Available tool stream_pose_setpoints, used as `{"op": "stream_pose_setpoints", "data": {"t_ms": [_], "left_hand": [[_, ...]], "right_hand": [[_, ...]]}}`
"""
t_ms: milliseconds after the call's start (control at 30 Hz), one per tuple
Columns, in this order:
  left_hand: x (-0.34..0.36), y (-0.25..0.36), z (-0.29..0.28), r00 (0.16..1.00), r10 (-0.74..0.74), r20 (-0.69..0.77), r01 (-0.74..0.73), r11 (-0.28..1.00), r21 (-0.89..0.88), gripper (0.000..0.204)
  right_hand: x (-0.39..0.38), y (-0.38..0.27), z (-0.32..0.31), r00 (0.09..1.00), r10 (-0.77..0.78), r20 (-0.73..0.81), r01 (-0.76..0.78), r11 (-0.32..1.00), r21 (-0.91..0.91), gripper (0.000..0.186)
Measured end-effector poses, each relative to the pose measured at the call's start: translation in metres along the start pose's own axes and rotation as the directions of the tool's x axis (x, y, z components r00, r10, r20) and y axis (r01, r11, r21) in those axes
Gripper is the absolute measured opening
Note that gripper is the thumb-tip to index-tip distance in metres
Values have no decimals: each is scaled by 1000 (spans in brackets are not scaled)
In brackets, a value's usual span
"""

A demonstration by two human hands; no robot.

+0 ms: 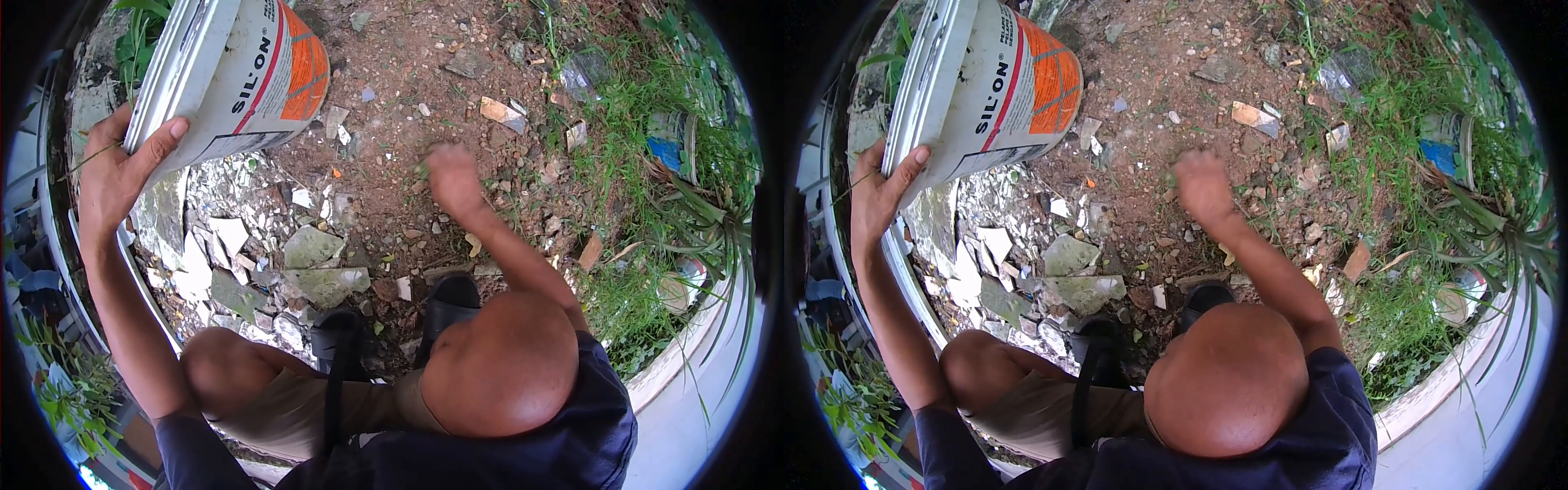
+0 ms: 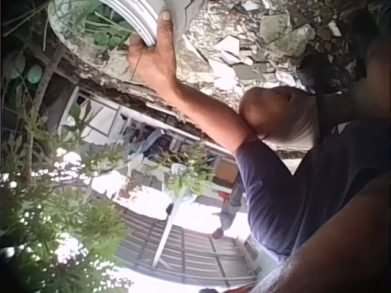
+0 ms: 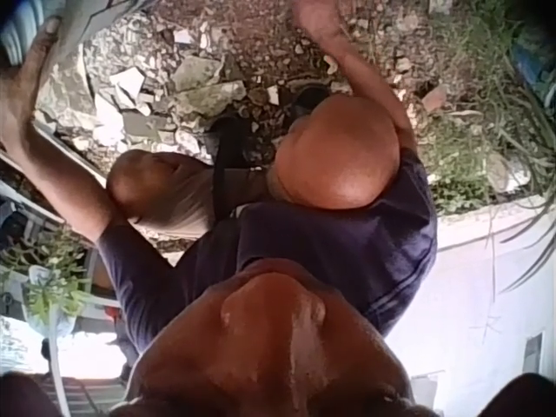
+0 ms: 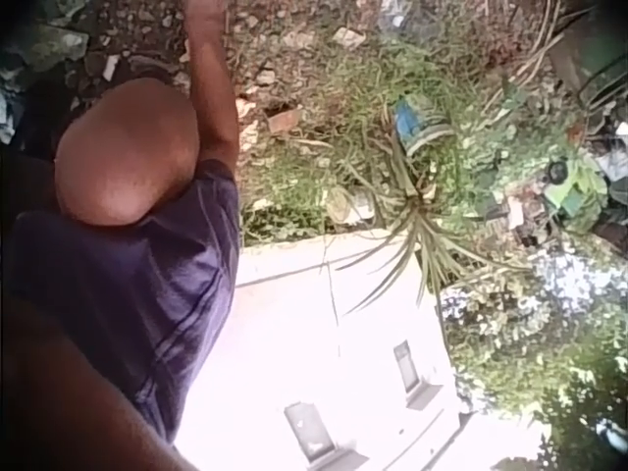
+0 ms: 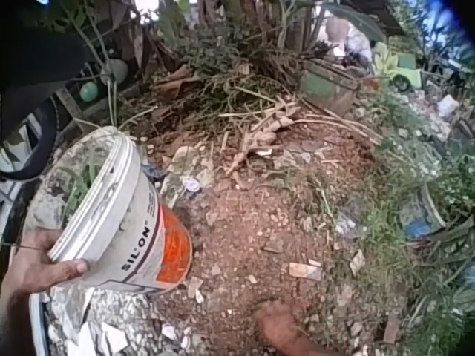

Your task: Pulling weeds and gathering debris into a bucket.

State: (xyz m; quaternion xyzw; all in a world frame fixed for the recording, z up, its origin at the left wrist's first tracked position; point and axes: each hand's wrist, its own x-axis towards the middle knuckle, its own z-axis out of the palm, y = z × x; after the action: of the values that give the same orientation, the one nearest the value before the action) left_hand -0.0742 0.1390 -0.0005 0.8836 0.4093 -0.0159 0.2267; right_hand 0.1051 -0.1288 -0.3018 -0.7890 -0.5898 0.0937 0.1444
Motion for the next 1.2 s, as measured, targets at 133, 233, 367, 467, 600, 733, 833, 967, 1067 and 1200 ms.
{"op": "stream_pose_setpoints", "data": {"t_ms": [133, 233, 367, 467, 600, 733, 833, 967, 1067, 1200], "left_hand": [[-1, -1, 3, 999, 25, -34, -25, 1000, -1, 49], [-2, 2, -1, 1000, -4, 10, 5, 998, -63, 49], [-3, -1, 2, 1000, 12, -28, -13, 1000, -26, 50], [-2, 0, 2, 1000, 4, -16, -4, 1000, -22, 51], [0, 4, 5, 1000, 5, -4, -5, 1000, -10, 52], [-1, -3, 2, 1000, 15, 12, -15, 1000, -14, 52], [-1, 2, 1, 1000, -9, 9, 9, 1000, 5, 51], [-3, 1, 3, 1000, -1, 27, 1, 1000, -3, 51], [-5, 7, 5, 999, -3, 47, 2, 1000, 11, 51], [-4, 0, 10, 999, 9, 45, -9, 1000, 6, 51]], "right_hand": [[-32, -63, 15, 963, -197, 185, 142, 951, 275, 7], [-36, -57, 6, 992, 53, 118, -120, 709, 695, 15], [6, -10, -32, 930, 364, 42, -353, 859, 370, 13], [24, 8, -22, 973, 225, -59, -207, 953, 223, 15], [27, 21, 5, 999, 25, 29, -27, 996, 83, 20], [38, 11, -13, 992, 124, -23, -117, 972, 202, 19], [50, 13, -13, 988, -78, -134, 87, 994, 59, 20], [49, -26, 11, 985, -164, -50, 164, 986, 1, 28], [24, -45, 26, 952, -305, 0, 305, 952, 33, 30], [41, -33, 2, 818, -393, 419, 464, 883, -78, 21]]}}
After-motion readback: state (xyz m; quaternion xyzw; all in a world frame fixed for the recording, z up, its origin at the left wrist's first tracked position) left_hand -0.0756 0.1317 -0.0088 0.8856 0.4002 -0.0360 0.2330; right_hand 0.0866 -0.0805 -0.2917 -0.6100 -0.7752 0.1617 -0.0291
